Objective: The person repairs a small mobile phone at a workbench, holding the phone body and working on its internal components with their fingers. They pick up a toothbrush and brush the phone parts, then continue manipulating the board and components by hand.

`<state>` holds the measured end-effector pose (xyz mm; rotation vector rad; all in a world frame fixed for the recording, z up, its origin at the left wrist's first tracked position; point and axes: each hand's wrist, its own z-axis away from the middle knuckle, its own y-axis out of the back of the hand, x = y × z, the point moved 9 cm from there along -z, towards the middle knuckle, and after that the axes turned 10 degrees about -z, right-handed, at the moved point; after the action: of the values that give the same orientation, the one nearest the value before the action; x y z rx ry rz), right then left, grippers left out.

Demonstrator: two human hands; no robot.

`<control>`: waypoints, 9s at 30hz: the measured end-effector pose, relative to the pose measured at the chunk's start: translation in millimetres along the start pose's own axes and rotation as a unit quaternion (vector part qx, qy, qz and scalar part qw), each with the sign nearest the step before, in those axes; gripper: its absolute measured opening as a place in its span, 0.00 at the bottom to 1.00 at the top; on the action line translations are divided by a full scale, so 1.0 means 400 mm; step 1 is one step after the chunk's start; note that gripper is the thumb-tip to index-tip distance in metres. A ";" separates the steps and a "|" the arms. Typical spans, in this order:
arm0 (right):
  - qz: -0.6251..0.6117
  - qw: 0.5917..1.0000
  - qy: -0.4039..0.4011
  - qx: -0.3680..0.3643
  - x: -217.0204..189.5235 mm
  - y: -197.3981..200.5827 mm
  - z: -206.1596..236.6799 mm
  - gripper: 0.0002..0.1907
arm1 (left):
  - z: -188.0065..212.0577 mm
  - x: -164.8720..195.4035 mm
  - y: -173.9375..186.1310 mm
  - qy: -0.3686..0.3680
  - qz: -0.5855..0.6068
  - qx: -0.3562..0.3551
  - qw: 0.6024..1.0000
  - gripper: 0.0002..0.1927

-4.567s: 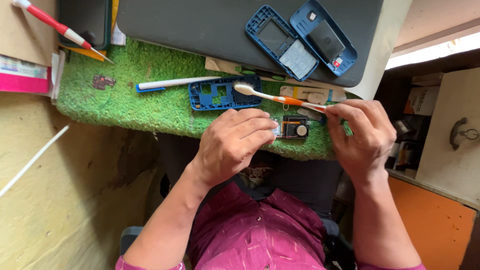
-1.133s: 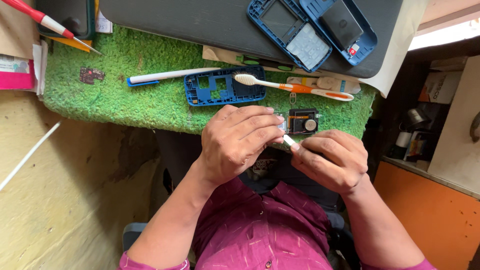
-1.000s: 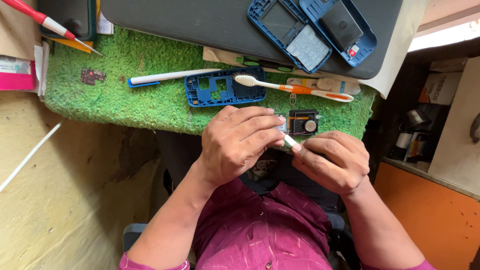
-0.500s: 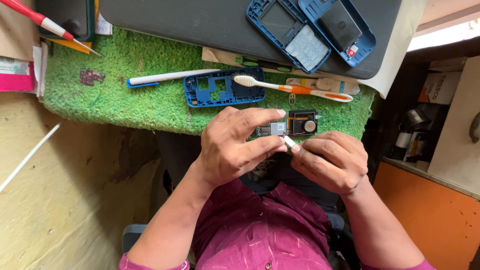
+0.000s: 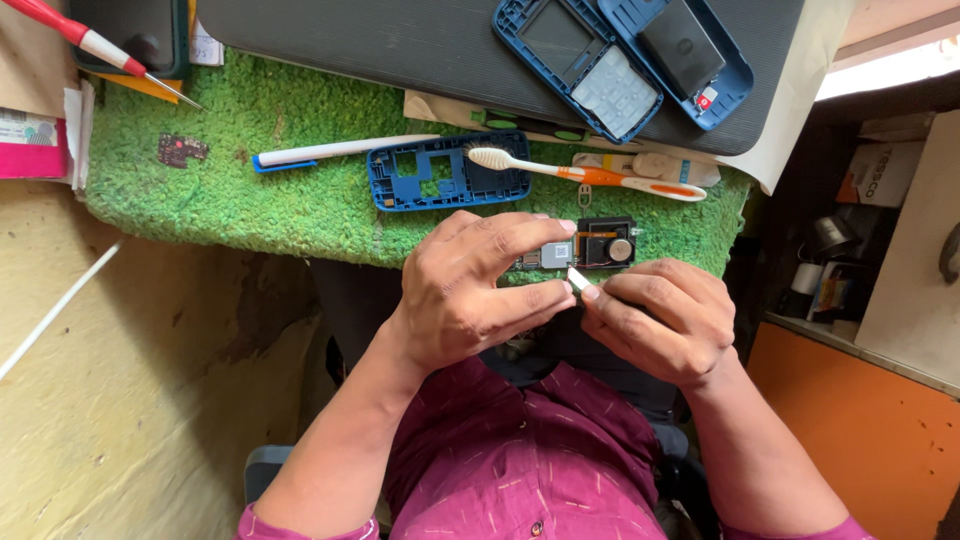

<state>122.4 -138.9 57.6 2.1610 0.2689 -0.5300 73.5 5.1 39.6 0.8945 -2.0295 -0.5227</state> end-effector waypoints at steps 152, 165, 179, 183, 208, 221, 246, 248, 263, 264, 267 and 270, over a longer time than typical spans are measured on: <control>-0.022 0.996 -0.080 0.037 0.039 0.007 0.013 0.12 | -0.005 0.003 -0.021 -0.015 -0.056 -0.026 0.998 0.07; -0.014 0.996 -0.081 0.041 0.036 0.011 0.014 0.13 | -0.006 0.005 -0.020 -0.015 -0.056 -0.024 0.998 0.06; -0.004 0.996 -0.084 0.033 0.035 0.010 0.011 0.14 | -0.004 0.005 -0.022 -0.011 -0.057 -0.024 0.998 0.06; -0.003 0.996 -0.082 0.033 0.035 0.009 0.010 0.14 | -0.005 0.004 -0.021 -0.012 -0.058 -0.025 0.998 0.06; 0.001 0.996 -0.082 0.034 0.029 0.010 0.005 0.14 | -0.005 0.005 -0.020 -0.010 -0.056 -0.026 0.998 0.06; 0.004 0.995 -0.091 0.044 0.028 0.017 0.007 0.14 | -0.003 0.006 -0.021 -0.012 -0.058 -0.025 0.998 0.07; -0.001 0.994 -0.100 0.035 0.033 0.019 0.009 0.14 | -0.004 0.005 -0.020 -0.009 -0.056 -0.025 0.998 0.07; -0.003 0.994 -0.103 0.038 0.034 0.022 0.007 0.14 | -0.005 0.005 -0.020 -0.007 -0.055 -0.024 0.998 0.07; -0.052 0.990 -0.130 0.024 0.051 0.024 0.002 0.14 | -0.007 0.006 -0.018 -0.008 -0.055 -0.029 0.998 0.08; -0.051 0.990 -0.131 0.023 0.052 0.024 0.001 0.14 | -0.006 0.006 -0.018 -0.007 -0.054 -0.029 0.998 0.08; -0.046 0.990 -0.131 0.022 0.051 0.024 0.001 0.15 | -0.007 0.005 -0.018 -0.007 -0.052 -0.028 0.998 0.08; -0.041 0.991 -0.126 0.020 0.050 0.024 0.001 0.15 | -0.007 0.006 -0.018 -0.007 -0.053 -0.027 0.998 0.08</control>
<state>143.5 -144.8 54.8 2.1003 0.2093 -0.8546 77.7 -1.6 37.8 0.9723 -1.9785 -0.6393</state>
